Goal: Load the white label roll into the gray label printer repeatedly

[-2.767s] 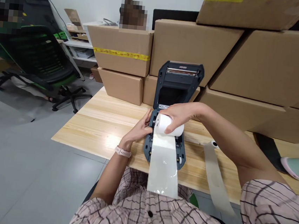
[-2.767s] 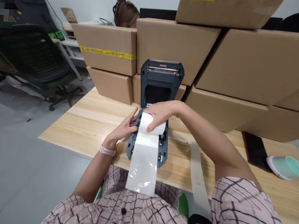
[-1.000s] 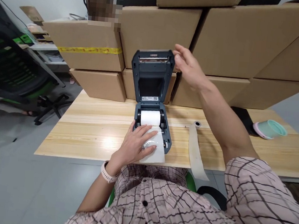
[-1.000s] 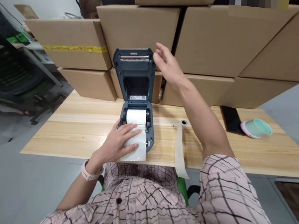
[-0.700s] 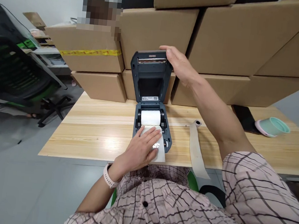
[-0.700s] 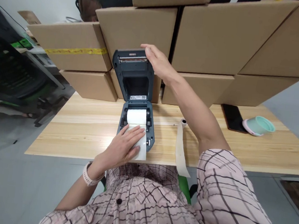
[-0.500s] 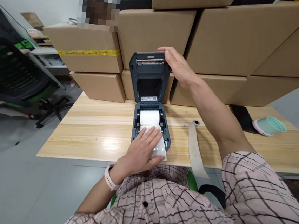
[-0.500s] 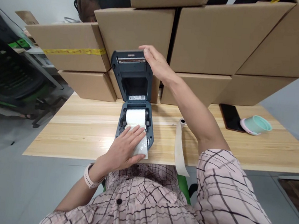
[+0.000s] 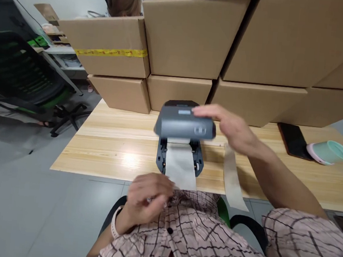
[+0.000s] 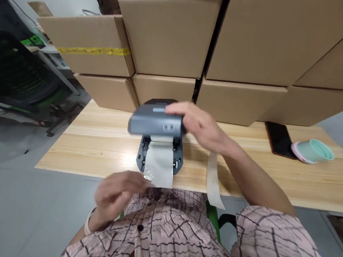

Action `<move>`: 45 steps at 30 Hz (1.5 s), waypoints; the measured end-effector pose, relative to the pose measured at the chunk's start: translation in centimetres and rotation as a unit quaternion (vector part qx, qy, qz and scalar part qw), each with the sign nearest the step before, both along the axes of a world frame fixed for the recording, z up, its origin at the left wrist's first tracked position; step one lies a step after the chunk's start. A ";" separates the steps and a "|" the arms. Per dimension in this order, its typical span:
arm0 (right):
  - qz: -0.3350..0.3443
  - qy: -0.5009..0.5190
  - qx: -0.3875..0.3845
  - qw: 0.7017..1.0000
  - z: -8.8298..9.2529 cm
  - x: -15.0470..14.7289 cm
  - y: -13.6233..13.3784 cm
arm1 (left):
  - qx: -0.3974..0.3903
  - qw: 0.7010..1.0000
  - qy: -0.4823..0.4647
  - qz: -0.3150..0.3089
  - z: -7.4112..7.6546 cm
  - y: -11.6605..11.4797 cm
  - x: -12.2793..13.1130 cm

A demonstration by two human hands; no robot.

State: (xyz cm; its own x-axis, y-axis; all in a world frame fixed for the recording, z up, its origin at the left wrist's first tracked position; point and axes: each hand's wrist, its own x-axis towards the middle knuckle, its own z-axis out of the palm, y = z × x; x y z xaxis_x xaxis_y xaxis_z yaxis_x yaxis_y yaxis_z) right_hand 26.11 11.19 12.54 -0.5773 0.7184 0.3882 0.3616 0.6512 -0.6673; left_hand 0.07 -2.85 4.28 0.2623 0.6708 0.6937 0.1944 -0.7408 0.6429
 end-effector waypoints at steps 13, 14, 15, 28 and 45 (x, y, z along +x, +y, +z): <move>-0.167 0.099 0.120 0.974 -9.2 -3.0 -8.6 | -0.395 0.892 -0.208 0.074 -3.0 6.7 1.3; -0.182 0.111 0.126 0.969 -9.3 -3.4 -8.5 | -0.396 0.891 -0.211 0.071 -3.2 6.5 1.2; -0.192 0.115 0.123 0.967 -9.4 -3.8 -8.5 | -0.396 0.891 -0.210 0.069 -3.3 6.4 1.1; -0.163 0.165 -0.021 0.972 -10.2 -4.6 -7.2 | -0.257 0.928 -0.214 0.162 -4.7 4.7 1.9; -0.158 0.046 0.110 0.980 -10.4 -4.1 -7.3 | -0.539 0.821 -0.154 0.111 -4.0 -0.1 1.1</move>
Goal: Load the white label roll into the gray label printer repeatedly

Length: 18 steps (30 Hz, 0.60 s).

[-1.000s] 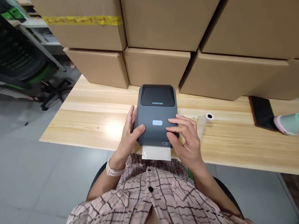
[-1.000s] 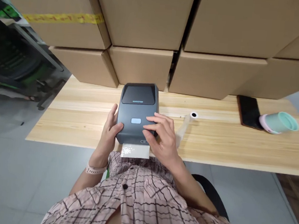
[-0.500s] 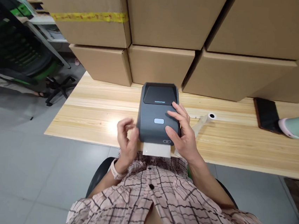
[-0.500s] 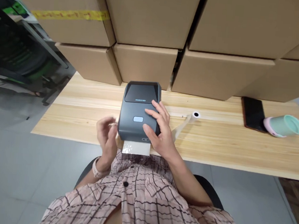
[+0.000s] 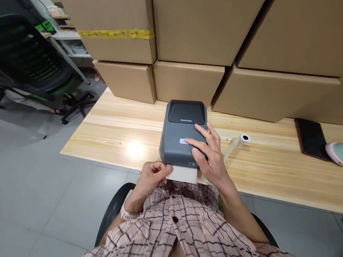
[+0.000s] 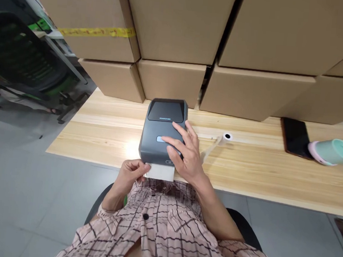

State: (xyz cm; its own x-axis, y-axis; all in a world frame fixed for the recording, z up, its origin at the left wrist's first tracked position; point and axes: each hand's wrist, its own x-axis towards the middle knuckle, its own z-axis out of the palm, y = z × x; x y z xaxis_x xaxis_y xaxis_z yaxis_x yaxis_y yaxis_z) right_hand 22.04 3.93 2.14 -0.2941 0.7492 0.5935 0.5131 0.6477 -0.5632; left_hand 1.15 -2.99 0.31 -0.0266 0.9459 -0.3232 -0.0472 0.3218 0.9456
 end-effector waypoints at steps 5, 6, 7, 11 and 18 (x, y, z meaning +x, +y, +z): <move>-0.034 -0.161 0.069 0.984 1.6 0.2 0.1 | 0.144 0.986 0.075 0.031 -0.1 -0.2 -0.2; -0.025 -0.179 0.079 0.980 2.0 0.2 0.3 | 0.187 0.976 0.089 0.065 0.0 0.0 -0.2; -0.013 -0.190 0.084 0.978 2.3 0.2 0.5 | 0.231 0.962 0.105 0.106 0.1 0.3 -0.2; 0.027 -0.166 0.044 0.985 2.1 0.3 0.9 | 0.337 0.912 0.145 0.182 -0.1 1.5 0.3; -0.018 0.047 -0.176 0.983 -2.8 1.4 -2.7 | 0.279 0.953 0.095 0.066 -1.7 1.1 1.7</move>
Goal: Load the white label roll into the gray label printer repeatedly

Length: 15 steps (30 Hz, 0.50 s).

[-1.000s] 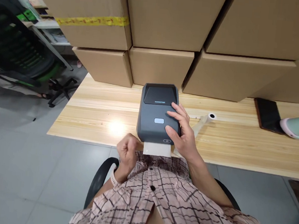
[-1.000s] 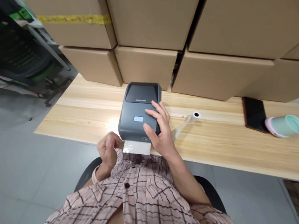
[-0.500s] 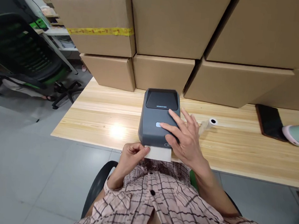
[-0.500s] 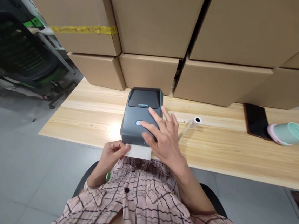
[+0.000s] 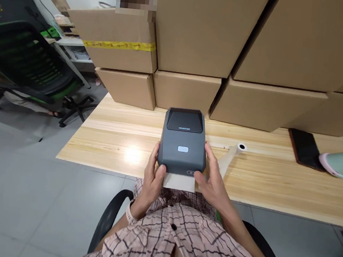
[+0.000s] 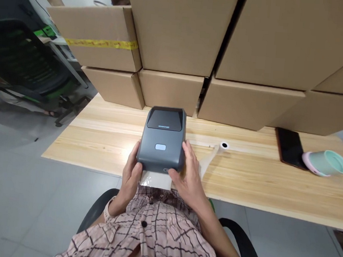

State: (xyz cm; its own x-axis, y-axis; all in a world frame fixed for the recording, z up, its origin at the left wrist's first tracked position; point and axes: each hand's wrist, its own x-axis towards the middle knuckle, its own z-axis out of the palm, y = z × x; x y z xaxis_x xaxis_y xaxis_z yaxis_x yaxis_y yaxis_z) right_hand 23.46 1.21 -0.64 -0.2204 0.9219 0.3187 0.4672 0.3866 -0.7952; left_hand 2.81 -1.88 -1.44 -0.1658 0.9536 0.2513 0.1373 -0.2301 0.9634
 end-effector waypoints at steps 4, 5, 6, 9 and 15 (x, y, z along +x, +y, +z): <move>0.015 0.034 -0.049 0.998 -0.4 0.7 -0.9 | 0.014 1.000 0.011 0.012 -0.2 0.0 0.0; 0.019 0.040 -0.055 0.997 -0.2 0.9 -0.9 | 0.020 0.999 0.020 0.017 -0.2 0.1 0.0; 0.024 0.049 -0.064 0.996 0.0 1.0 -0.8 | 0.025 0.999 0.029 0.020 -0.1 0.2 -0.1; 0.041 0.091 -0.091 0.991 0.6 1.2 -0.6 | 0.026 0.998 0.043 0.024 0.2 0.3 -0.4; 0.078 0.140 -0.062 0.985 2.3 2.0 0.4 | 0.059 0.997 0.051 0.030 1.9 1.8 -1.6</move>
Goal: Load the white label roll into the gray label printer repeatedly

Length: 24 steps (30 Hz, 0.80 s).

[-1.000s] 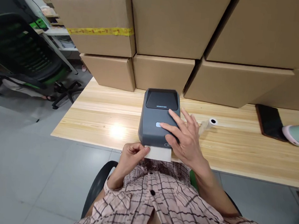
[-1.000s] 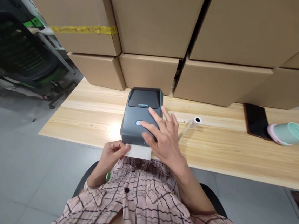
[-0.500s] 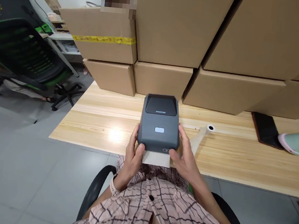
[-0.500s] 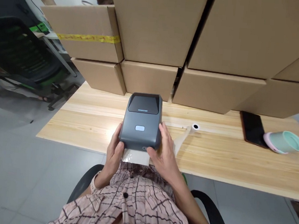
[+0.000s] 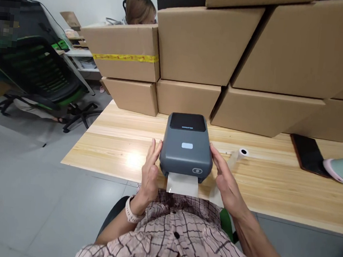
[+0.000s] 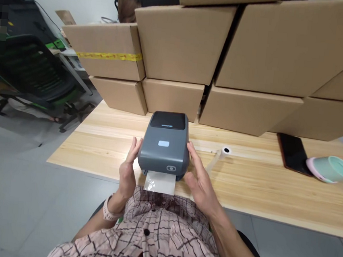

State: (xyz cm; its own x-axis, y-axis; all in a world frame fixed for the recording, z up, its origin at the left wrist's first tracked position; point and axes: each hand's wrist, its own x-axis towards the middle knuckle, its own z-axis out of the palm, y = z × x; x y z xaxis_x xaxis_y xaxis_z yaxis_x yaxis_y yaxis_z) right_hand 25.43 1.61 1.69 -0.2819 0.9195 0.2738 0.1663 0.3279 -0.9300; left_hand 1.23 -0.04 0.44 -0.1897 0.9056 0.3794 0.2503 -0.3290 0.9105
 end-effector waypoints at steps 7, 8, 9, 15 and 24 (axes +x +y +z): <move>-0.041 -0.150 0.153 0.976 6.3 -0.7 6.9 | 0.070 0.992 -0.102 -0.032 3.3 10.4 -2.7; -0.059 -0.153 0.184 0.969 7.0 -1.1 8.4 | 0.036 0.989 -0.131 -0.060 3.2 12.0 -3.0; -0.078 -0.153 0.211 0.962 7.6 -1.6 9.9 | -0.012 0.983 -0.154 -0.096 2.9 13.2 -3.3; -0.136 -0.141 0.270 0.943 8.9 -3.5 18.6 | -0.174 0.941 -0.133 -0.257 0.3 14.2 -3.7; -0.181 -0.175 0.359 0.899 8.8 -4.2 19.5 | -0.197 0.938 -0.101 -0.266 -0.3 13.3 -3.2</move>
